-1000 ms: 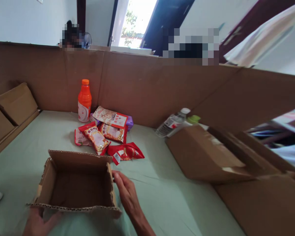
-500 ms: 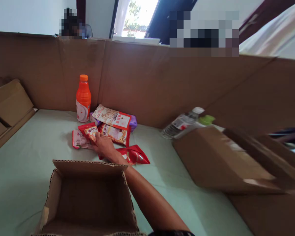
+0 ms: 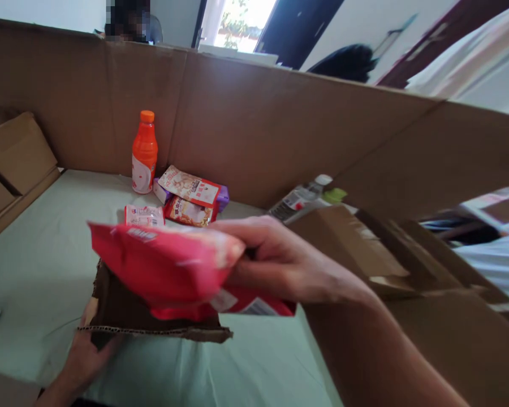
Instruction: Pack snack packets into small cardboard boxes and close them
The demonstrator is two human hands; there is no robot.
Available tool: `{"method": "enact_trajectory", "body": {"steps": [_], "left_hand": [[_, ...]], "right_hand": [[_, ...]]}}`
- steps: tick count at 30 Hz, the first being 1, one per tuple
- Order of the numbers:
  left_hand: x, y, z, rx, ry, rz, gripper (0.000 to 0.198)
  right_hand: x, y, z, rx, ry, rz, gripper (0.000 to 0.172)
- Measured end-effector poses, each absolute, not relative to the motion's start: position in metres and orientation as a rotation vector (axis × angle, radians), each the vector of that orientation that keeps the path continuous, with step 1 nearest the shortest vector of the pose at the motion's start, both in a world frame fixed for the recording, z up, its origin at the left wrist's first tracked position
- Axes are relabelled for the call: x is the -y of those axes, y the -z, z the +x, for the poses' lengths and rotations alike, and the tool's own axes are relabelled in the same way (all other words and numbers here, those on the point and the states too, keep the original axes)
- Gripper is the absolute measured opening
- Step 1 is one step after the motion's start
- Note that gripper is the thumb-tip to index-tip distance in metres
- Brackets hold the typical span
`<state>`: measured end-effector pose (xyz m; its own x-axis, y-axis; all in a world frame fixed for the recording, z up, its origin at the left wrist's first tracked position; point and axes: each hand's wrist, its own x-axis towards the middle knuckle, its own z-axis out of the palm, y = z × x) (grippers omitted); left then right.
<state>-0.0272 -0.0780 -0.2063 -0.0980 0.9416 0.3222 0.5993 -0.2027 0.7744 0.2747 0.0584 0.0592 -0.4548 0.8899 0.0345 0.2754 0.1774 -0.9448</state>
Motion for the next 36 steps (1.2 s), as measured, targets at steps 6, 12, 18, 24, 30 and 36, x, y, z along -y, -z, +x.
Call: {"method": "enact_trajectory", "body": {"steps": [6, 12, 18, 24, 30, 36], "left_hand": [[0.076, 0.203, -0.028, -1.593, -1.234, 1.762, 0.075], [0.073, 0.201, -0.027, -1.554, -1.266, 1.794, 0.07], [0.072, 0.204, -0.027, -1.582, -1.281, 1.827, 0.067], [0.075, 0.2, -0.031, -1.628, -1.232, 1.823, 0.068], [0.073, 0.159, -0.048, -1.485, -1.364, 1.827, 0.079], [0.053, 0.115, -0.038, -1.224, -1.603, 1.856, 0.072]], "right_hand": [[-0.055, -0.056, 0.22, 2.741, -0.952, -1.259, 0.018], [-0.057, -0.008, 0.178, 3.088, -0.557, -1.35, 0.026], [-0.052, 0.032, 0.174, 3.212, -0.493, -1.341, 0.028], [-0.057, 0.009, 0.189, 3.116, -0.565, -1.248, 0.04], [-0.04, -0.034, 0.282, 2.32, -0.53, -1.346, 0.032], [0.001, 0.02, 0.328, 2.186, -0.706, -1.254, 0.057]]}}
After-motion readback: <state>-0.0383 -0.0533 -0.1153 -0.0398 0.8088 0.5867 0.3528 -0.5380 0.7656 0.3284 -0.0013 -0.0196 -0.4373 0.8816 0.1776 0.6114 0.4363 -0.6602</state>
